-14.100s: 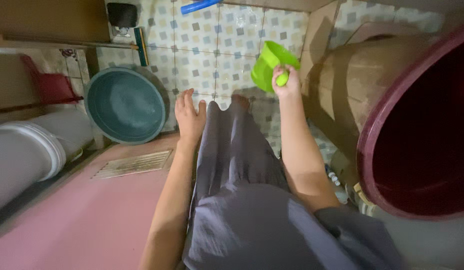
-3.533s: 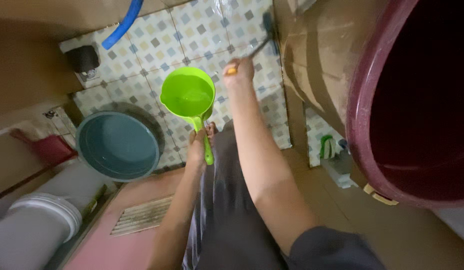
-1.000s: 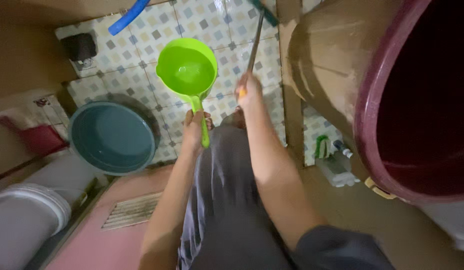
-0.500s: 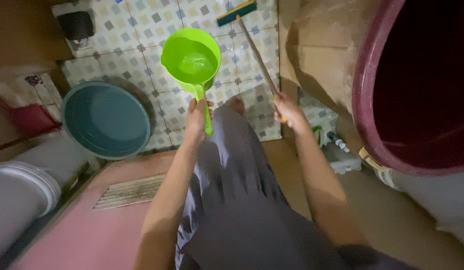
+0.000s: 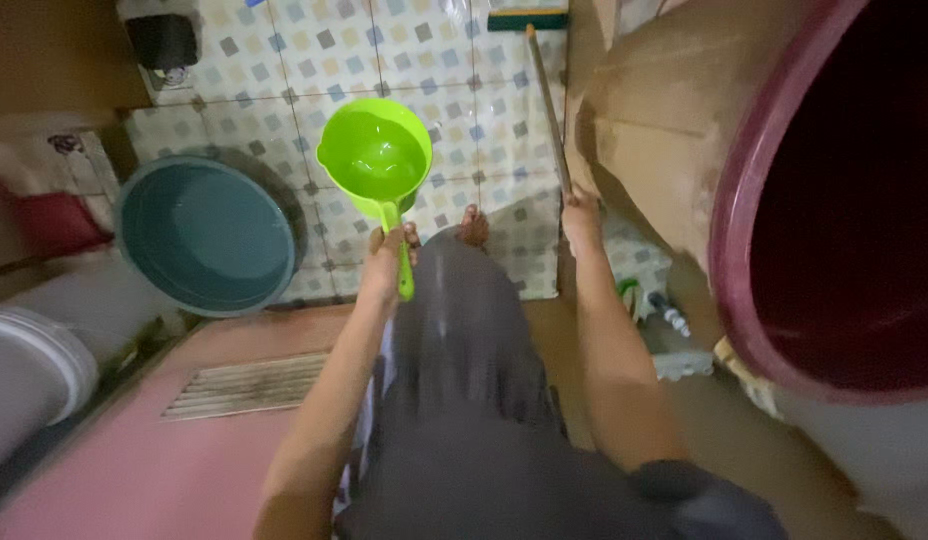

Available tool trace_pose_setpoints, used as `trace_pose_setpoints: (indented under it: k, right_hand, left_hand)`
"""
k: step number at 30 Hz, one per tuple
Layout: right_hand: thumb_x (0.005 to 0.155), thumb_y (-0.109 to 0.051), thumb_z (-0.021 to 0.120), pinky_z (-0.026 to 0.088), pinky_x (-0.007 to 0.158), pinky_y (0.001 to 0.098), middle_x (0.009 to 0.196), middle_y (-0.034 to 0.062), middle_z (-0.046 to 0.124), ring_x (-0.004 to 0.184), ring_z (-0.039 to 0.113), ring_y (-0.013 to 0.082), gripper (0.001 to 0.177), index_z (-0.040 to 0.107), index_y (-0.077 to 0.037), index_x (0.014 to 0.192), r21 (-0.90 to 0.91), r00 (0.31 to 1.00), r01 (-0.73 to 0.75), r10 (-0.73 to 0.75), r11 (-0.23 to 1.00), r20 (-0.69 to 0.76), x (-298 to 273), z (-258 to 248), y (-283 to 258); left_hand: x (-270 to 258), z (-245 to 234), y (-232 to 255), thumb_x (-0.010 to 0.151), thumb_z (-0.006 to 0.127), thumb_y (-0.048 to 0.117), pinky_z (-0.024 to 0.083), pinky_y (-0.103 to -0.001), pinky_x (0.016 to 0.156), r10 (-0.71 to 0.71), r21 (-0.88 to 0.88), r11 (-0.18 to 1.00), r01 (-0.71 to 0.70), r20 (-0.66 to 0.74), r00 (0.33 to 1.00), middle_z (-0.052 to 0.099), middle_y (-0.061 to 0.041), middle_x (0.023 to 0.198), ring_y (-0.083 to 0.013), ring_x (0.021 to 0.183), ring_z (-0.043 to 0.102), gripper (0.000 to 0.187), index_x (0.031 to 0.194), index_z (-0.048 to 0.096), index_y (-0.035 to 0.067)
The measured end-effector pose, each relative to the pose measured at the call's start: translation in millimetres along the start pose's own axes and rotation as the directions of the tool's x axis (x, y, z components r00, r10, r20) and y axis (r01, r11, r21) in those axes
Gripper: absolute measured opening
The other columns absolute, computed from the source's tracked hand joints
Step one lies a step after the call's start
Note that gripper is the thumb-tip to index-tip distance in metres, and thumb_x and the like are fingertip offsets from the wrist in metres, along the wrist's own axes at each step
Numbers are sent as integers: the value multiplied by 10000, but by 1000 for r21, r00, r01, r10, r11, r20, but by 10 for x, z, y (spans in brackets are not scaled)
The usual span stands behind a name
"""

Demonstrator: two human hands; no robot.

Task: The person cleans the bathroom floor by wiping it with a floor squeegee, then scooping water from a basin with a ladle and pouring it onto the tiles.

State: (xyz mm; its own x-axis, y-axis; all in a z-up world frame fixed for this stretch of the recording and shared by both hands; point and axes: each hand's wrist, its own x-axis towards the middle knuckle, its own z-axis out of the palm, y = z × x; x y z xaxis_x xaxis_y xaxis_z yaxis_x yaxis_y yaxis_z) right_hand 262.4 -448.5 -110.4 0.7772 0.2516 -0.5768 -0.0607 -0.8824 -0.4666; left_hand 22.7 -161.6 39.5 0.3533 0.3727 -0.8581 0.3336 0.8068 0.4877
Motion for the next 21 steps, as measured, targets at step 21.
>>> trace_pose_setpoints:
  k: [21]
  right_hand:
    - [1102,-392,470,496,766,490,931,191,646,826,581,303,420,651,-91,1332,59,938,-337,330,940,107,-67,-84,-111]
  left_hand:
    - [363,460,-54,990,611,203,502,-309,525,102,221,972,-80,-89,991,629,-63,740,-139,560,614,199,924,641,18]
